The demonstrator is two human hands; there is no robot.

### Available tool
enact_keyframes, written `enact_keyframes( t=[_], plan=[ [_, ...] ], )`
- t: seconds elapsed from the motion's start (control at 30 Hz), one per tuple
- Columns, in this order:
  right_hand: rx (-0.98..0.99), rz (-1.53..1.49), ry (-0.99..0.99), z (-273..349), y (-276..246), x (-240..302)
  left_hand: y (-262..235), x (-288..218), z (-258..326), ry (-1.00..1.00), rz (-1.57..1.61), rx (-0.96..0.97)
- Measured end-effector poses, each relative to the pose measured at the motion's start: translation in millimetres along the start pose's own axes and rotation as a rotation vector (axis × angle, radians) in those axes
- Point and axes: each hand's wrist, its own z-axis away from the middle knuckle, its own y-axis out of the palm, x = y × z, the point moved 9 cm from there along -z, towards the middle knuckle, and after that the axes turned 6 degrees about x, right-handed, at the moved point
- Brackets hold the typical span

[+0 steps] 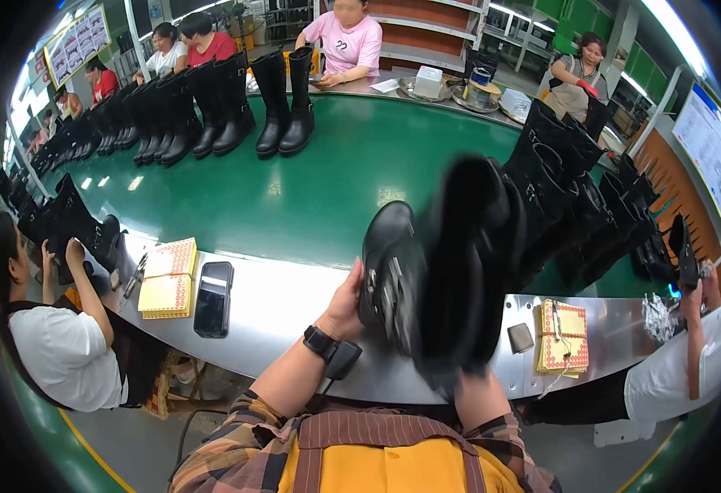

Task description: Inspecting and aligning pairs of black quilted boots on a factory assembly line.

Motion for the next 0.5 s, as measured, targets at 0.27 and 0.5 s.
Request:
enact_keyframes(
  t=[0.27, 0.5],
  plan=[
    [0.219, -0.48, 0.049, 5.8, 44.8, 6.6, -12.7, -19.0, -6.7, 0.121, 0.299, 0.036],
    [0.11, -0.229, -0.118, 13.6, 34.3, 19.2, -22.5, -32.8, -4.7, 0.234, 0.066, -0.083]
  ],
)
